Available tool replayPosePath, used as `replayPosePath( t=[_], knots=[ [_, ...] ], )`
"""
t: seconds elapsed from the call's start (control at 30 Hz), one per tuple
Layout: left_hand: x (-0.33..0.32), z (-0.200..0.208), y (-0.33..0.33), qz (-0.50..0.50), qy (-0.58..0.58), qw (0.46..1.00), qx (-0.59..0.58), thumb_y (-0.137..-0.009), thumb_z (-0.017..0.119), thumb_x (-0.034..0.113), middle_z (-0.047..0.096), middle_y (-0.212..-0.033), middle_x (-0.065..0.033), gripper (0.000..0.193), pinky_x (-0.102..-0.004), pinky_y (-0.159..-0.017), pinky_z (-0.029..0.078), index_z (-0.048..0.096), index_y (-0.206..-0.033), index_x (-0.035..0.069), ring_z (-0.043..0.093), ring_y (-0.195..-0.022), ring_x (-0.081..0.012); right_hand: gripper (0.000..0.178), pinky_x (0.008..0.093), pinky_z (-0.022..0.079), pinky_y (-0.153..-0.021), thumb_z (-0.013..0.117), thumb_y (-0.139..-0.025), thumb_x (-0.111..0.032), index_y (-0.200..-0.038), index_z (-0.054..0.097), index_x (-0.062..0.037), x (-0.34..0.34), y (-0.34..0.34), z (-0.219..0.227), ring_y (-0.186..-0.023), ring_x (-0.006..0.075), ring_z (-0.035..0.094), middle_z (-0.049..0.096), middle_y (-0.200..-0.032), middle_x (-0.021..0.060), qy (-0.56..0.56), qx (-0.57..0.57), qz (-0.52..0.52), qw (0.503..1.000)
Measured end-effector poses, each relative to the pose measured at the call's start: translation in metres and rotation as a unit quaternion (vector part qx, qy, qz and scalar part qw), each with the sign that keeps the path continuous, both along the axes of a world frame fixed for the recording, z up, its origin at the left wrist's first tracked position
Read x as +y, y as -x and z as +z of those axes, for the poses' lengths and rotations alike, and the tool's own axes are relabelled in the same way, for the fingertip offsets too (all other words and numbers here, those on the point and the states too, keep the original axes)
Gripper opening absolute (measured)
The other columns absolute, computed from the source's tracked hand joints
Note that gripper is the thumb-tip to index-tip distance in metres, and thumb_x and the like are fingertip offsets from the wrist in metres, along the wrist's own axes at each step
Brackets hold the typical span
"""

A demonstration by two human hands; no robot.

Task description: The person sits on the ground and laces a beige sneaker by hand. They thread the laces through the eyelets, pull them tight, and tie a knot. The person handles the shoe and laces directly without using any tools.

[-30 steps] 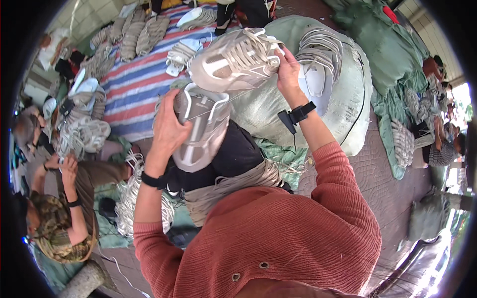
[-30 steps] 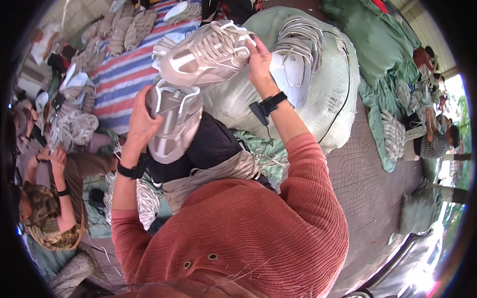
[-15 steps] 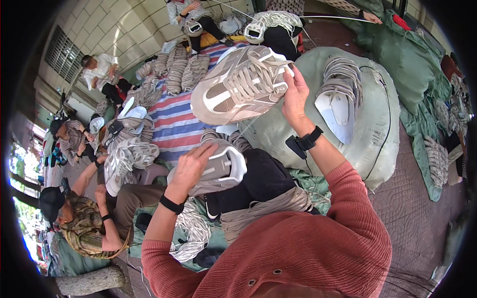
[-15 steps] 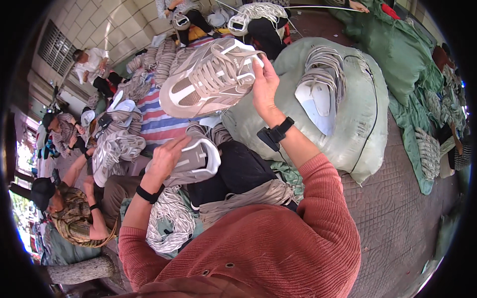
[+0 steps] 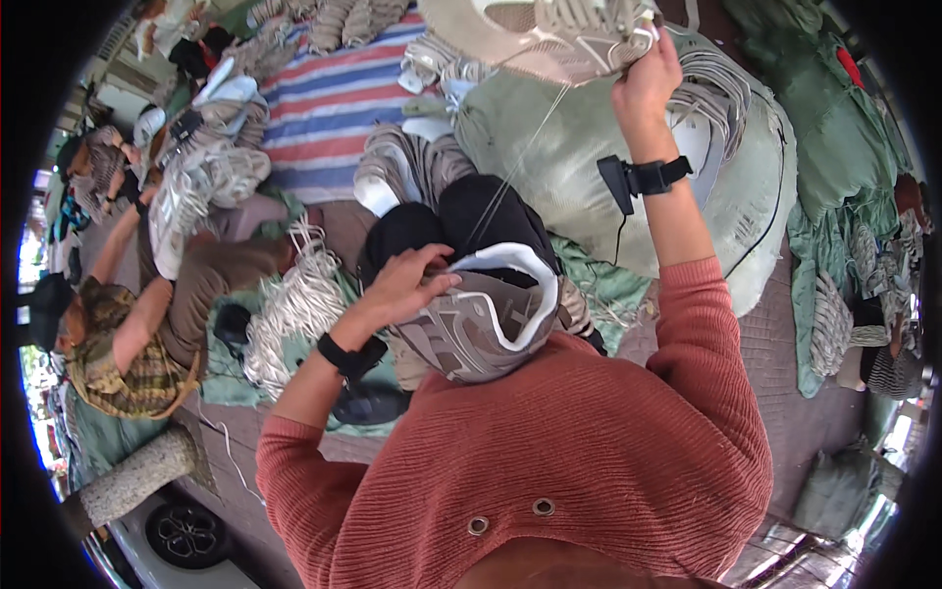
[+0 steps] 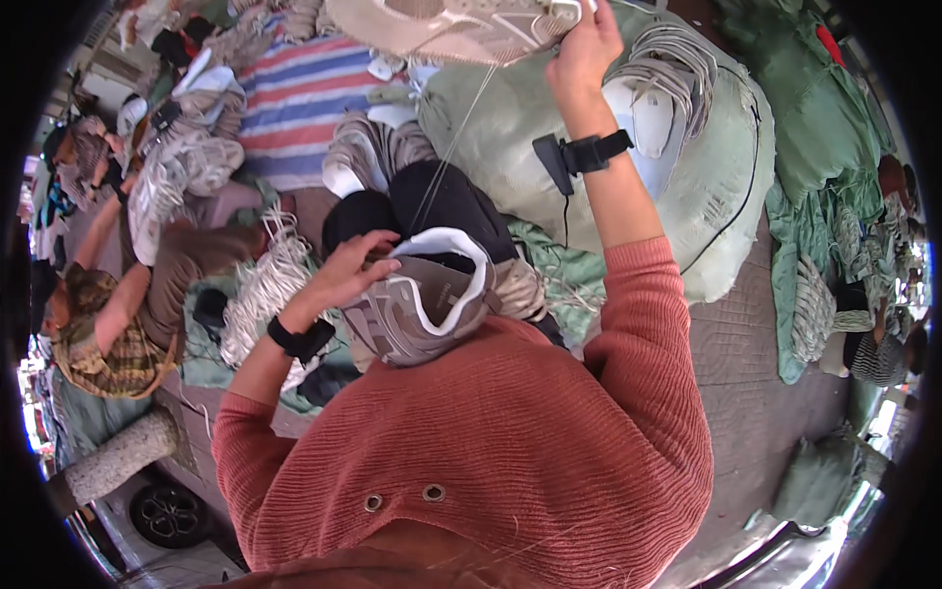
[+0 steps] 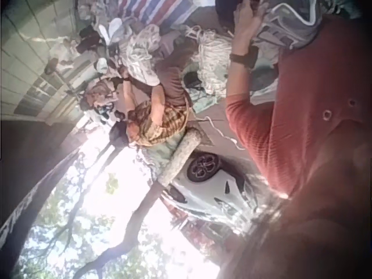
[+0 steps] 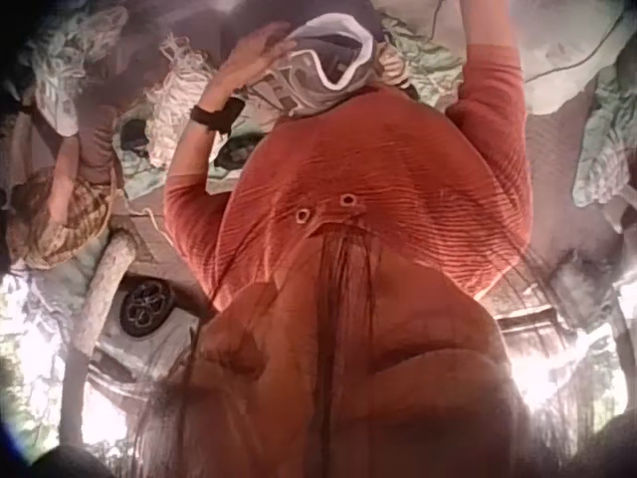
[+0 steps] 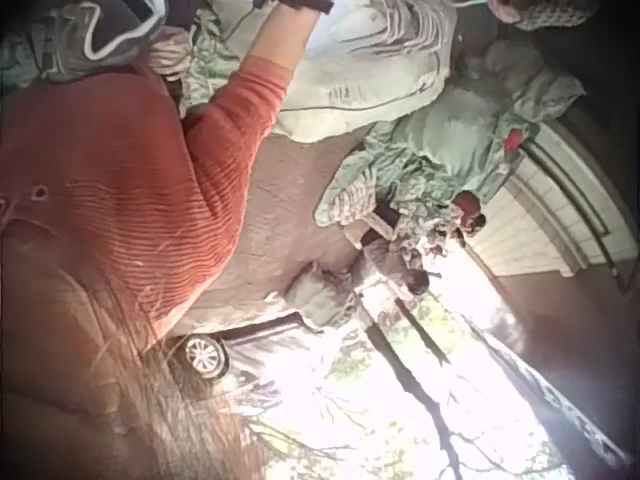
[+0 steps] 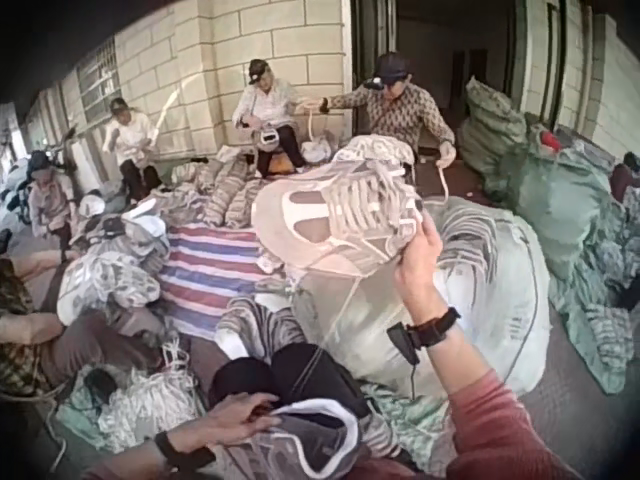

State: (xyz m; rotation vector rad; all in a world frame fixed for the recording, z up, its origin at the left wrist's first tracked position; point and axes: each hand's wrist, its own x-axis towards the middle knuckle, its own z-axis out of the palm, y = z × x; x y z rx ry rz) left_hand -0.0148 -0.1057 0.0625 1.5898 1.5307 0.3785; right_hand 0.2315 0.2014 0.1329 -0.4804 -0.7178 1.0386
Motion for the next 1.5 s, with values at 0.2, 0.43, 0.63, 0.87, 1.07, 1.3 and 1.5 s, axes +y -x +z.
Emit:
replayPosePath(
  t=[0.2,0.43,0.63,0.87,1.07,1.3,1.5],
  knots=[
    [0.025,0.005,-0.002,-0.118,-0.053,0.988,0.081,-0.089,0.061,0.045,0.066,-0.101,-0.0202,0.049,-0.0437,-0.085,0.048,0.061,-0.106,0.0,0.062,-0.098,-0.0367,0.027,0.0291,0.054,-0.072,0.062,-0.092,-0.007,-0.118,0.061,0.0017,0.024,-0.017,-0.001,-0.082,0.0144,0.066,0.068,-0.095,0.0068,-0.023,-0.032,0.002,0.999],
    [0.023,0.01,0.032,0.022,-0.14,0.99,-0.012,-0.097,0.053,0.029,0.071,-0.088,-0.0124,0.034,-0.0383,-0.074,0.051,0.063,-0.107,-0.002,0.067,-0.081,-0.0281,0.038,0.0292,0.052,-0.072,0.066,-0.089,-0.004,-0.127,0.059,0.0017,0.036,-0.055,-0.026,-0.088,0.0148,0.062,0.067,-0.109,0.0101,0.054,-0.194,-0.134,0.97],
    [-0.01,0.042,0.065,0.287,-0.121,0.744,-0.591,-0.102,0.041,0.032,0.063,-0.121,-0.015,0.046,-0.0373,-0.095,0.051,0.048,-0.134,0.0,0.066,-0.103,-0.0239,0.038,0.0309,0.053,-0.088,0.058,-0.093,-0.003,-0.131,0.055,0.0019,0.05,-0.058,-0.076,-0.098,0.0185,0.065,0.065,-0.117,0.0125,0.125,-0.144,0.054,0.98],
    [0.014,0.022,0.061,0.512,-0.143,0.729,-0.432,-0.101,0.04,0.029,0.061,-0.119,-0.0111,0.039,-0.0397,-0.091,0.05,0.05,-0.127,0.002,0.06,-0.109,-0.0234,0.034,0.0259,0.047,-0.091,0.062,-0.091,-0.009,-0.125,0.063,-0.004,0.01,0.033,-0.084,-0.101,0.013,0.061,0.067,-0.115,0.0055,0.06,-0.436,0.408,0.8],
    [0.057,-0.005,0.059,0.416,-0.239,0.871,-0.106,-0.089,0.04,0.014,0.058,-0.115,-0.0298,0.045,-0.0452,-0.096,0.043,0.039,-0.129,-0.007,0.058,-0.106,-0.0427,0.031,0.0254,0.046,-0.09,0.061,-0.092,-0.012,-0.12,0.063,-0.0001,-0.03,0.124,-0.096,-0.104,0.0128,0.06,0.067,-0.112,0.0062,0.015,-0.54,0.537,0.648],
    [0.064,0.013,0.016,0.347,0.051,0.936,0.021,-0.088,0.041,0.028,0.043,-0.136,-0.034,0.074,-0.0464,-0.095,0.047,0.014,-0.146,-0.009,0.063,-0.102,-0.0432,0.044,0.0263,0.05,-0.081,0.055,-0.094,-0.011,-0.137,0.048,-0.0046,-0.032,0.106,-0.144,-0.098,0.0089,0.059,0.062,-0.121,0.0031,0.189,-0.451,0.599,0.634],
    [0.062,0.005,-0.009,0.258,-0.035,0.94,0.219,-0.09,0.043,0.031,0.043,-0.138,-0.0274,0.073,-0.0492,-0.095,0.046,0.017,-0.148,-0.005,0.057,-0.112,-0.0414,0.043,0.0282,0.047,-0.089,0.054,-0.099,-0.029,-0.137,0.051,-0.0118,0.008,0.062,-0.147,-0.11,0.0122,0.057,0.058,-0.13,0.002,0.208,-0.432,0.59,0.649]
  ],
)
